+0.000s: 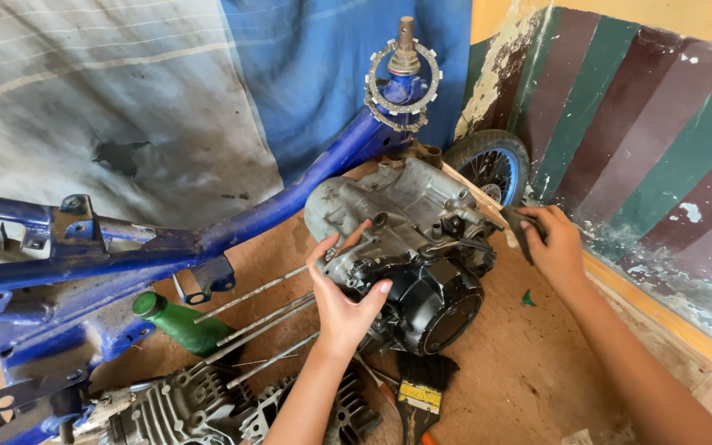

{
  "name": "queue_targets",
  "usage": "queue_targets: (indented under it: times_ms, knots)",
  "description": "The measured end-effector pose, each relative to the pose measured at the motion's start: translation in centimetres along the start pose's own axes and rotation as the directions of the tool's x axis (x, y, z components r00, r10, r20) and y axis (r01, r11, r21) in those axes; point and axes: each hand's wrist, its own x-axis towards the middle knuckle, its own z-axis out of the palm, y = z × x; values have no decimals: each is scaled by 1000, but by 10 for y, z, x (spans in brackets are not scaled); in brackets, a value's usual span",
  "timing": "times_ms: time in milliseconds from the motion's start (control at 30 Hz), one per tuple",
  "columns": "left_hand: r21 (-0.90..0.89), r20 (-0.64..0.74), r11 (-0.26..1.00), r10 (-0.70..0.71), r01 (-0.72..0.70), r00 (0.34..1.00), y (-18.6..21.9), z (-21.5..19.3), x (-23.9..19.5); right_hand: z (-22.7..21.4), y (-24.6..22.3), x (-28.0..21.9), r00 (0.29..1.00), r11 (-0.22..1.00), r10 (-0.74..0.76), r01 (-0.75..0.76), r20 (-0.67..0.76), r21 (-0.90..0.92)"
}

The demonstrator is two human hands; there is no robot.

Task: Disassembling and inspecting a motorcycle engine on a floor-level workspace

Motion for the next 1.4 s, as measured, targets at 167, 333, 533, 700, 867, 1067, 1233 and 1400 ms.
queue_targets:
  times_ms: [167, 333, 533, 700, 867, 1067, 1233, 1400]
  knots:
    - [3, 4, 1000, -1, 1, 1000, 1, -1, 2, 25, -29, -18, 990, 998, 15, -23, 139, 58]
    - [-6, 2, 1000, 4, -4, 1000, 1, -3, 1, 52, 42, -10, 942, 983, 166, -182, 292, 30]
    - [5, -5, 1000, 9, -9, 1000, 2, 0, 2, 23, -38, -1, 891, 695, 393, -451, 229, 560]
    - [3, -16, 1000, 8, -8, 1000, 3, -1, 1, 24, -30, 4, 925, 857, 230, -340, 302, 387]
    - [-13, -19, 1000, 9, -9, 1000, 5, 0, 1, 35, -2, 11, 914, 838, 212, -352, 345, 418]
    - [-9, -28, 1000, 15, -15, 1000, 4, 1, 1, 38, -20, -6, 872, 750, 392, -488, 294, 446]
    - [-29, -10, 999, 22, -22, 1000, 3, 1, 2, 43, 37, 7, 812, 806, 336, -510, 477, 300]
    - [-100, -6, 995, 2, -2, 1000, -4, 0, -1, 1, -3, 44, 885, 907, 351, -402, 305, 123]
